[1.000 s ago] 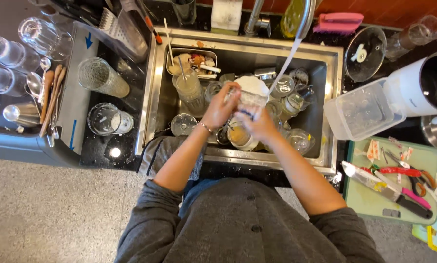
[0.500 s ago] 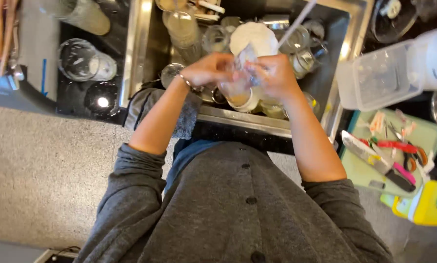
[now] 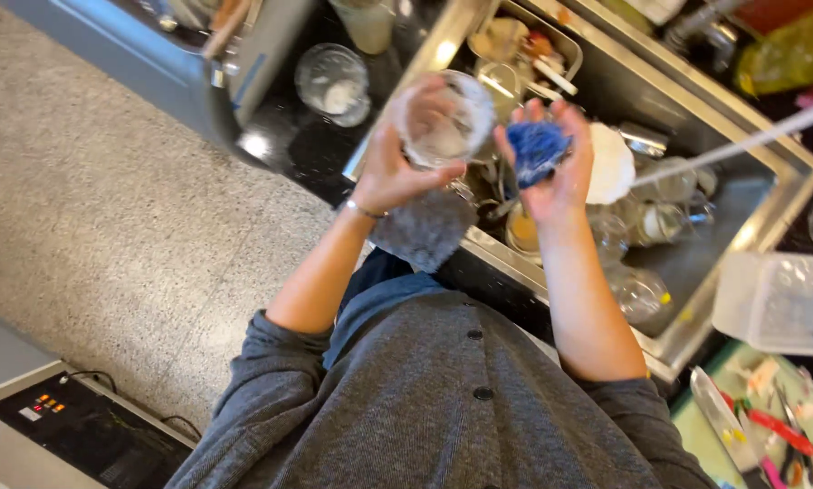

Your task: Washing and rinsing various glasses and cups in a kitchen sink using soap and water.

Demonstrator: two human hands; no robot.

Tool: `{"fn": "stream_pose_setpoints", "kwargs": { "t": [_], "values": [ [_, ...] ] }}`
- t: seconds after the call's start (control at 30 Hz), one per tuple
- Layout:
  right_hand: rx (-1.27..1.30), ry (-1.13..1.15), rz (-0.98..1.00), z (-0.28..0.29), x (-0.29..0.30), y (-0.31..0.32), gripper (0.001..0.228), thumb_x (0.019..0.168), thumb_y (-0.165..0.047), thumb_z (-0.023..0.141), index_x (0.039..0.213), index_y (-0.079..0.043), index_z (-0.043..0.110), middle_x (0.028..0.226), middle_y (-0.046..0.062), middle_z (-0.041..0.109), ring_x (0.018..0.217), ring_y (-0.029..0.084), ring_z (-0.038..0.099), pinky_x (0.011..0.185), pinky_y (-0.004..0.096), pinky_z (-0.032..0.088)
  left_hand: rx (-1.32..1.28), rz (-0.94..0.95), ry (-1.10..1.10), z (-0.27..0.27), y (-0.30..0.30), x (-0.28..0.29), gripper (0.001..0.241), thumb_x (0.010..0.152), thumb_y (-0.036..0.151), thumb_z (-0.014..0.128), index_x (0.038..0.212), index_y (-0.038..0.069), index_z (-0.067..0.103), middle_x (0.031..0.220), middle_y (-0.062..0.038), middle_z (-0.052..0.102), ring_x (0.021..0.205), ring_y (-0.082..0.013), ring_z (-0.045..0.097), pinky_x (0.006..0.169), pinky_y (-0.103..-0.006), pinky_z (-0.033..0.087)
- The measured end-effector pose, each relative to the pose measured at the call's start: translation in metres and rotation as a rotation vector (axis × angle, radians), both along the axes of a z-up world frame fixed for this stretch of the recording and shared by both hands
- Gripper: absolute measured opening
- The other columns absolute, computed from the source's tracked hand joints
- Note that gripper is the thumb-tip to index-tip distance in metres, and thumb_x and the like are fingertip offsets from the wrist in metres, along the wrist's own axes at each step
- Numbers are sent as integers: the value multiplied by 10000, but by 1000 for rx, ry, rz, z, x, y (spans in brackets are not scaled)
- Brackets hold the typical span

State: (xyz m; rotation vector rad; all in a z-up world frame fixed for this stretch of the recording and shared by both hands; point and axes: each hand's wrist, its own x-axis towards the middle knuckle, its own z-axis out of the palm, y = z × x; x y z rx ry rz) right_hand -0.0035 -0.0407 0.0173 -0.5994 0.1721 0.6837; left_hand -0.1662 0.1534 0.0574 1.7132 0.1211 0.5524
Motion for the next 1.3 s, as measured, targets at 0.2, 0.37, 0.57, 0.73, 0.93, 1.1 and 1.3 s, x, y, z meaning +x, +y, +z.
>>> {"fn": "stream_pose_setpoints", "kwargs": {
  "t": [0.2,0.37,0.57,0.73,0.93,1.1,1.3],
  "values": [
    [-18,48,233,3,-43,66,541,866,-147,651,1380,-102,488,1432,246,586,1357,396,566,1126,546,513,66,392,-148,-22,87,-35,918,827,233,973,1529,30,419,1474,-105,545,1342,-209,604,1182,-375,531],
    [-79,-42,321,-17,-40,87,507,875,-123,616,1367,-48,514,1431,178,614,1348,354,611,1007,477,557,195,462,-176,-35,119,-30,842,768,168,975,1413,58,445,1447,-124,519,1363,-251,546,1181,-380,482],
    [-235,1,260,-58,-43,98,312,903,-153,624,1188,-27,612,1170,151,687,1149,346,700,763,423,613,84,354,-101,-49,133,-27,882,767,178,983,1445,13,444,1454,-132,539,1358,-249,587,1192,-374,486],
    [-286,89,157,-54,-44,99,270,920,-204,701,1144,-84,612,1111,120,680,1113,340,685,868,471,653,130,348,-39,-64,134,-25,868,752,189,994,1429,18,478,1454,-122,540,1352,-259,605,1179,-369,501],
    [-25,171,66,-20,-50,84,403,967,-263,677,1295,-51,575,1251,171,698,1207,368,693,942,450,635,234,346,1,-72,122,-28,911,799,225,1011,1496,39,454,1537,-149,463,1489,-307,474,1287,-425,404],
    [-128,-134,17,-15,-43,18,509,1041,-204,650,1513,-113,485,1359,110,681,1261,304,674,970,401,602,313,490,-314,-65,69,-35,801,854,341,800,1485,87,376,1455,-129,438,1351,-235,441,1164,-359,351],
    [-224,-303,-354,1,-8,-122,467,1057,-284,624,1475,-106,516,1258,133,703,1103,322,715,886,442,625,109,-472,328,-13,-77,54,511,955,252,718,1391,49,545,1206,-126,678,985,-213,676,899,-344,554]
  ]
}}
